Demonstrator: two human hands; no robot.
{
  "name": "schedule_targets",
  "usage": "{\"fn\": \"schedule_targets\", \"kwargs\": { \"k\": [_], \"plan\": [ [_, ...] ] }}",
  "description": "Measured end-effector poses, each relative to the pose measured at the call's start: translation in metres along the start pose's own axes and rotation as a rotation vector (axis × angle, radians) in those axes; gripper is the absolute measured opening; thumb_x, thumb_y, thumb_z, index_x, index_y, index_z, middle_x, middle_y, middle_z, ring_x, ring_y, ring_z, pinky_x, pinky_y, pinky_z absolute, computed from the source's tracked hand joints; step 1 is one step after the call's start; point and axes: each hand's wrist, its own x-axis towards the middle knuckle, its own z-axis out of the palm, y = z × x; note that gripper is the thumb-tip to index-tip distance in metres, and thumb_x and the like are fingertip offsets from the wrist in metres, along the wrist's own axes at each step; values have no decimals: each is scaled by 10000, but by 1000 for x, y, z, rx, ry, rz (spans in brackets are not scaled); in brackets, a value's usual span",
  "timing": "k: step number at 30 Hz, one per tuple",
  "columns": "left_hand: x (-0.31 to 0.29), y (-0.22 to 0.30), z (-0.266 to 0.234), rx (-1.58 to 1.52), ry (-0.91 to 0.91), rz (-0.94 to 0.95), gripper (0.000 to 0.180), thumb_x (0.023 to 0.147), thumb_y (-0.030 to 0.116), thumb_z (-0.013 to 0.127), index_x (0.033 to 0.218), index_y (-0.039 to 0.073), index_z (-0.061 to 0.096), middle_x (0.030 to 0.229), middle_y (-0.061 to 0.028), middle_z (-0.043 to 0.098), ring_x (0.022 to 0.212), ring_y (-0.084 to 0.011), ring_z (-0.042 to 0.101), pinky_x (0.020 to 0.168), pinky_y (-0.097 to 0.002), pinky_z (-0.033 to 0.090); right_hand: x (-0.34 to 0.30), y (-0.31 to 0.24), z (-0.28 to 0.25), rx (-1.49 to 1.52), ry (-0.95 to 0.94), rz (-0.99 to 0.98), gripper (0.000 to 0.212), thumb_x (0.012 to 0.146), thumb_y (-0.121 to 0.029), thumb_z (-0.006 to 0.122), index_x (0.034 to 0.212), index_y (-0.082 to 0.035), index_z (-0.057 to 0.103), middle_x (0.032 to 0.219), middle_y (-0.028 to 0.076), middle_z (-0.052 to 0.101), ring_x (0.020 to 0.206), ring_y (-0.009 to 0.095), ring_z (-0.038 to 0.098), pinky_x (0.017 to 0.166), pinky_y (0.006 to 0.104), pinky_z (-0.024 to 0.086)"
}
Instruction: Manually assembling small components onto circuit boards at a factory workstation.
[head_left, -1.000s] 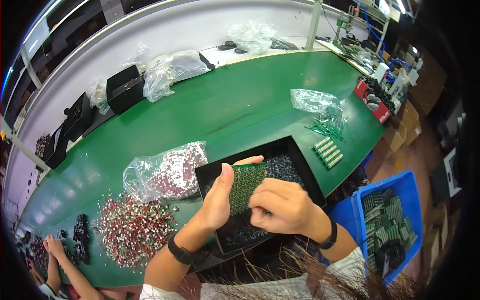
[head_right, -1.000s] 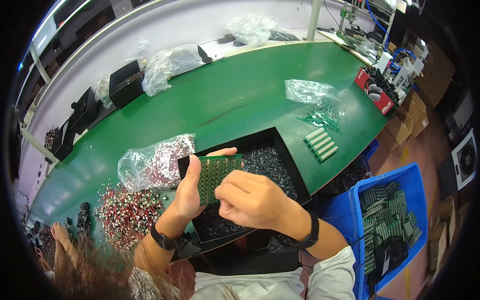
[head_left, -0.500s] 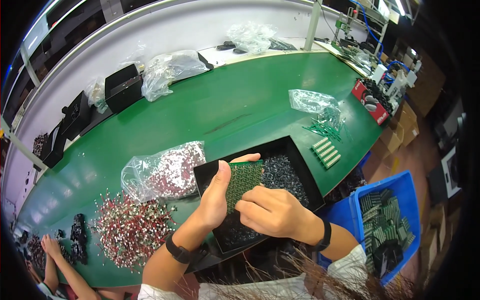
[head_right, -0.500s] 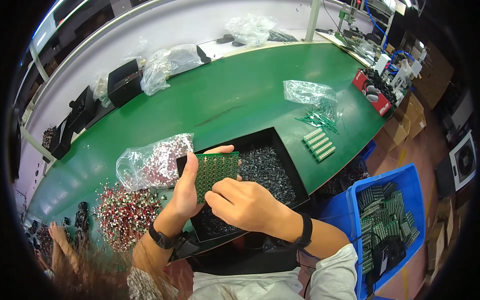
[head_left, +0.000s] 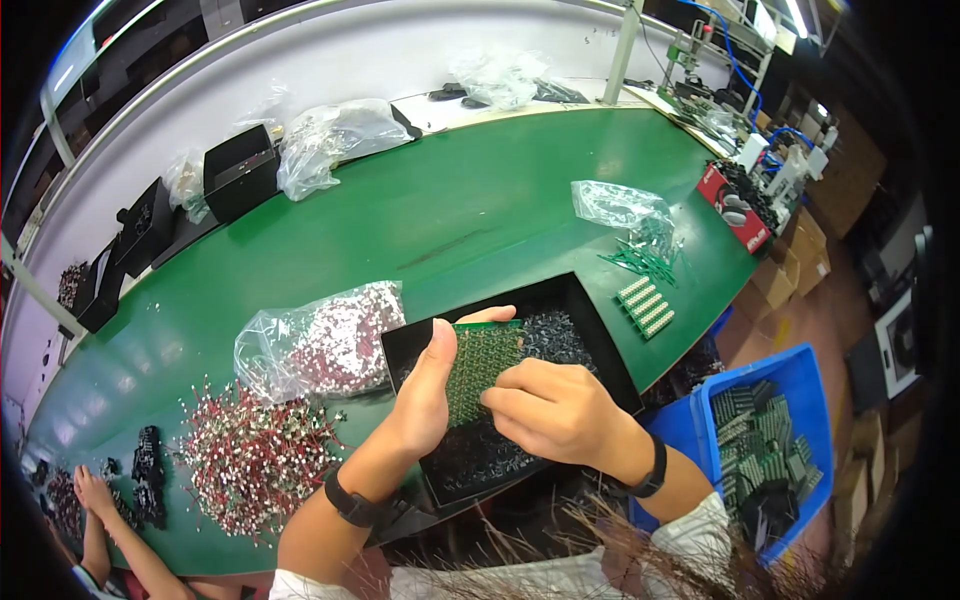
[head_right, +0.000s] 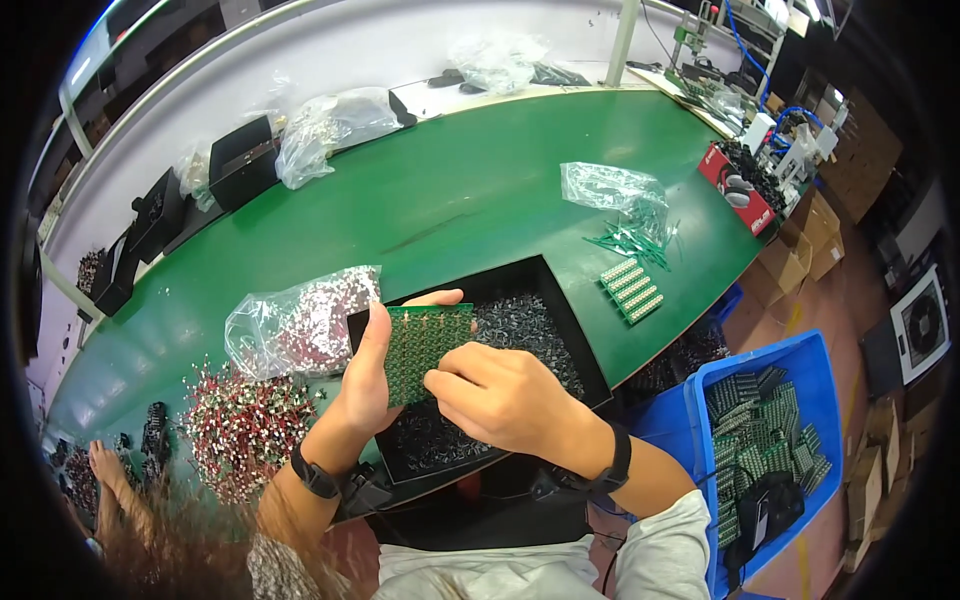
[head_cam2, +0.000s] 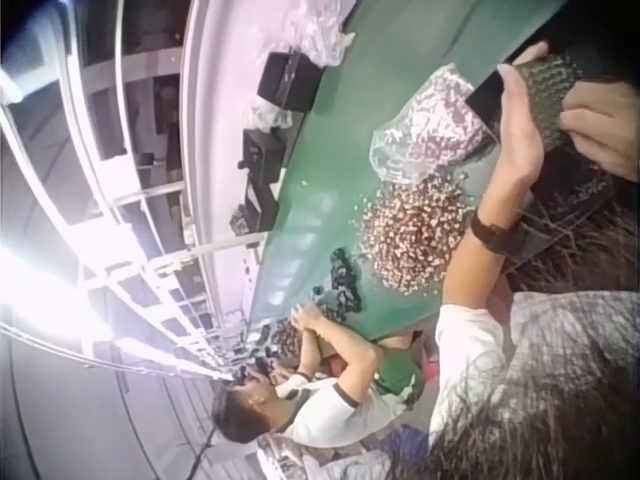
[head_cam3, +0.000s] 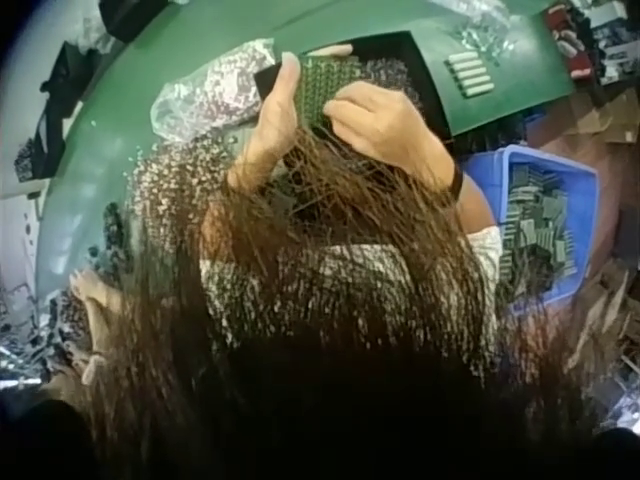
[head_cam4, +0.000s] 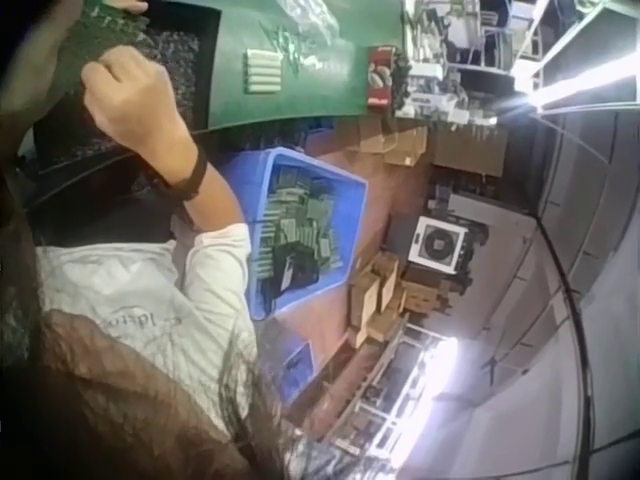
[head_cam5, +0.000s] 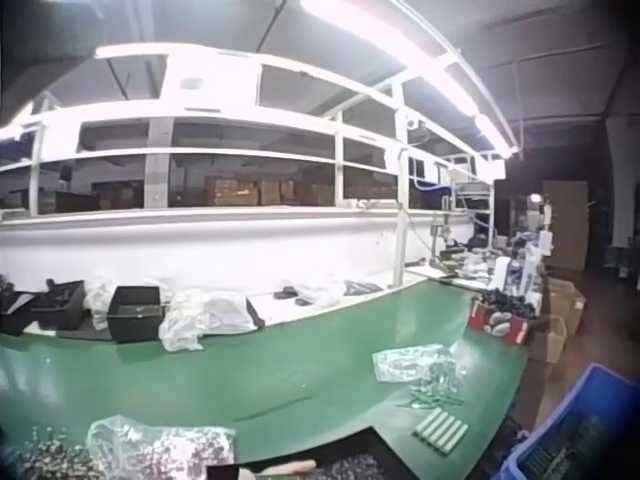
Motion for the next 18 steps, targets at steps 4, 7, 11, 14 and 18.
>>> {"fn": "schedule_targets", "kwargs": {
  "k": [4,7,11,14,18],
  "plan": [
    [0,1,-1,35,-35,10,753,1084,605,194,1464,29,495,1216,-76,644,1114,-157,607,1009,-318,474,-1,-2,4,-24,33,3,226,680,34,748,880,-54,690,835,52,645,664,223,653,565,330,545],
    [-1,2,4,0,-5,-14,762,1076,621,206,1467,31,487,1174,-80,655,1052,-157,630,947,-321,512,-2,2,-4,19,9,-39,225,702,8,745,905,-27,653,849,69,630,699,231,654,592,325,562],
    [2,6,0,-52,-8,-93,828,1053,665,190,1470,2,460,1278,-158,639,1160,-235,633,1036,-394,496,-8,4,-10,45,64,39,217,665,45,737,849,-33,653,850,68,645,659,232,660,580,321,564],
    [2,5,1,-9,-7,-56,834,1052,666,181,1464,-1,465,1280,-165,639,1158,-239,636,1040,-397,495,-3,2,-4,42,54,11,267,642,85,746,874,-31,687,823,69,657,641,224,656,537,317,535],
    [1,2,-1,26,-6,-34,837,1054,659,162,1463,-4,466,1285,-163,638,1164,-237,633,1046,-396,489,0,1,5,7,41,-21,278,637,65,753,887,-36,686,846,67,650,643,226,647,531,326,528]
  ]
}}
